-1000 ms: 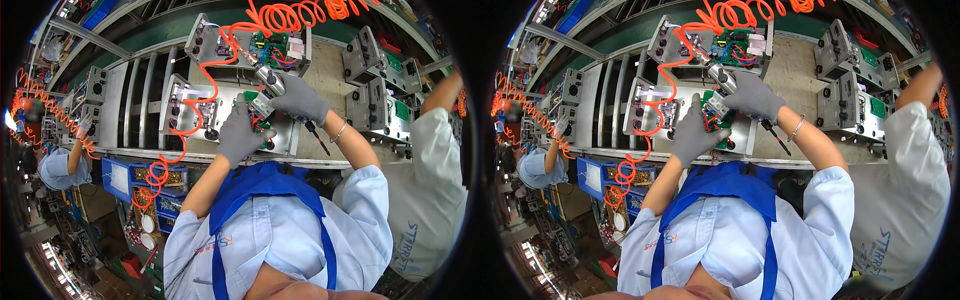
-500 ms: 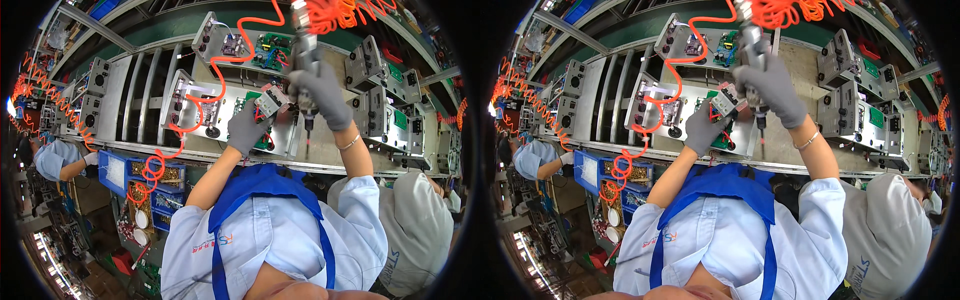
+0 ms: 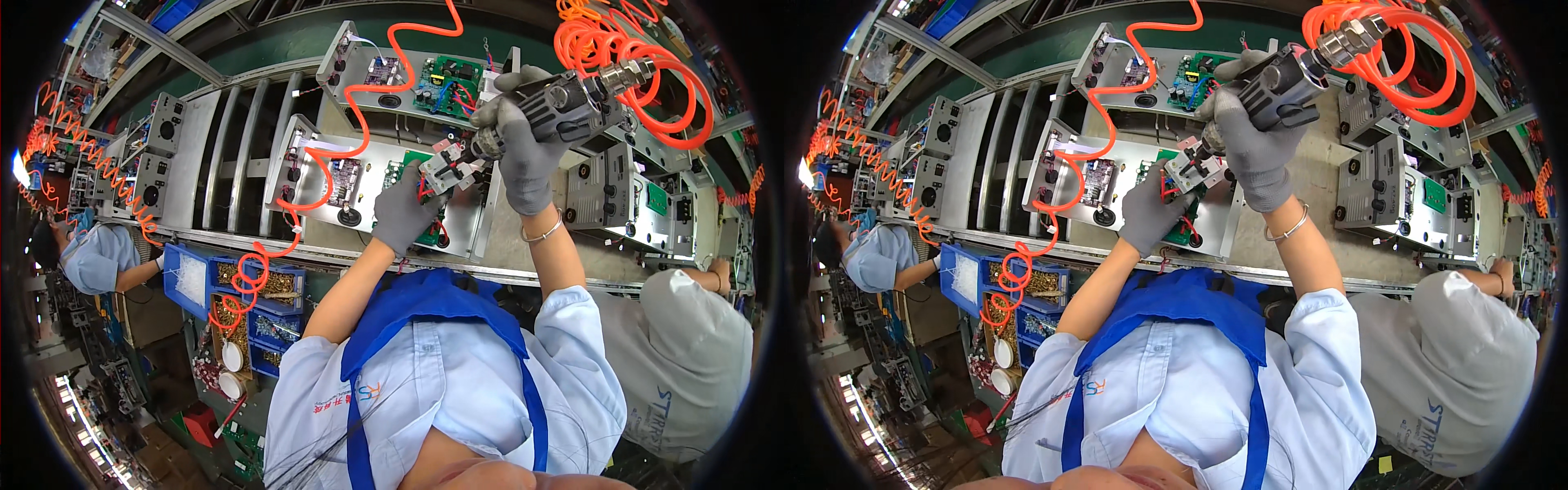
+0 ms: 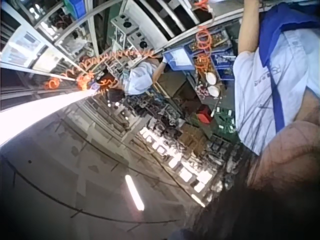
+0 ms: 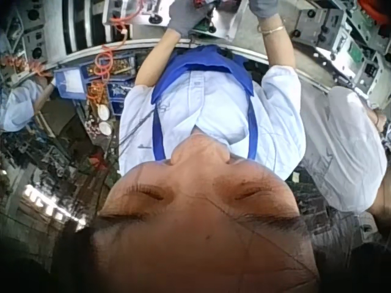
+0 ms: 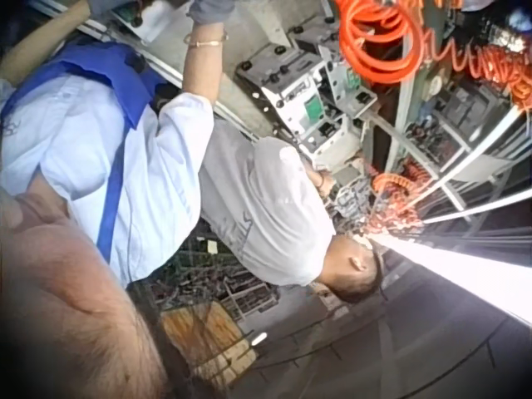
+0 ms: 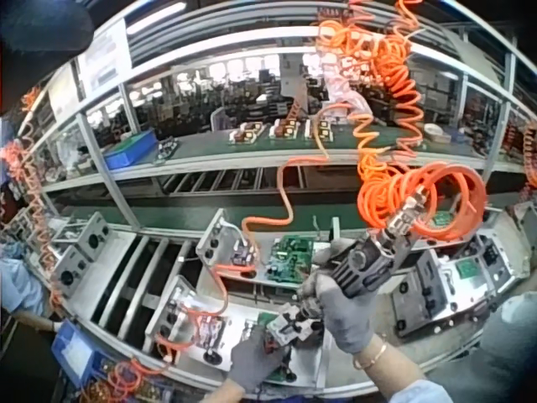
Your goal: The person assembles electronic components on a workbench, using a pneumatic screwdriver to secure circuit boards and metal casings. They handle various parts including green PCBs, red and blue wires, and small metal fasteners, organizing them into bins and attaching them to the main unit.
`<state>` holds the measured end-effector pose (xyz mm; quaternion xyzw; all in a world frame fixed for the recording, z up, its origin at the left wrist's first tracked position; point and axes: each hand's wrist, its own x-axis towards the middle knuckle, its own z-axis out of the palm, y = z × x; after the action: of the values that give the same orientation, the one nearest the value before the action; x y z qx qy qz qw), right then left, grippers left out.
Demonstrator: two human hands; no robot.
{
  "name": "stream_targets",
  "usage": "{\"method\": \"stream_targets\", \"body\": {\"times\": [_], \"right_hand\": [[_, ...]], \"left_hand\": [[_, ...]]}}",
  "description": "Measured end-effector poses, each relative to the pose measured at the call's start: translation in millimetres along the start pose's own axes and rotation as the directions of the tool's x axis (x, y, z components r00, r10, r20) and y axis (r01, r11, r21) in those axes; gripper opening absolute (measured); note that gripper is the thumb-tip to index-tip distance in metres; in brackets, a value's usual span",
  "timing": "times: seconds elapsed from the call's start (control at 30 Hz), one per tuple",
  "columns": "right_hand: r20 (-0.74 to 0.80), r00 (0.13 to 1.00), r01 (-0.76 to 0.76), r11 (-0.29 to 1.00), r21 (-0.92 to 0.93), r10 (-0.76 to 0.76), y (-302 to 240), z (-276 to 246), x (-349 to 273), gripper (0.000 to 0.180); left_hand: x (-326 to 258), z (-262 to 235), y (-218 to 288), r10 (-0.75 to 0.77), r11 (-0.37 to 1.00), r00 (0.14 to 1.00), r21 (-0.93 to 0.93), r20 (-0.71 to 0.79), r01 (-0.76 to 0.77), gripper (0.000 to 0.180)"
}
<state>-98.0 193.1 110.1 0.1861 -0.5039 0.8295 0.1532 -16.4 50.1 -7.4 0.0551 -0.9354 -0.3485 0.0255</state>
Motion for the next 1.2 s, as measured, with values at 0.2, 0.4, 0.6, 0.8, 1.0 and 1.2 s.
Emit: {"method": "stream_targets", "body": {"times": [0.2,0.4,0.6,0.8,1.0,1.2], "right_hand": [[0.046,0.998,0.036,0.999,0.027,-0.038,12,-5,0,0.038],[0.056,0.998,-0.008,0.999,-0.037,0.01,0,0,12,0.039],[0.173,0.921,-0.23,0.846,-0.481,0.349,-51,-6,32,0.035],[0.235,0.685,0.048,0.279,-0.959,0.689,5,-33,-2,0.053],[0.234,0.619,0.07,0.244,-0.967,0.75,25,-34,-6,0.053],[0.203,0.622,0.06,0.213,-0.975,0.756,17,-26,-7,0.047]], "left_hand": [[1,10,-9,0.104,0.994,0.991,-0.027,-0.089,-0.107,0.073],[0,5,-2,0.065,0.998,0.997,0.001,-0.03,-0.065,0.072],[-1,6,-8,0.103,0.993,0.99,-0.053,-0.099,-0.108,0.068],[-2,-3,-4,0.049,0.993,0.999,-0.104,0.002,-0.049,0.07],[-12,-19,-22,0.082,0.885,0.985,-0.443,-0.15,-0.141,0.053],[-43,-28,-51,-0.222,0.17,0.954,-0.956,0.199,0.239,0.033]]}}
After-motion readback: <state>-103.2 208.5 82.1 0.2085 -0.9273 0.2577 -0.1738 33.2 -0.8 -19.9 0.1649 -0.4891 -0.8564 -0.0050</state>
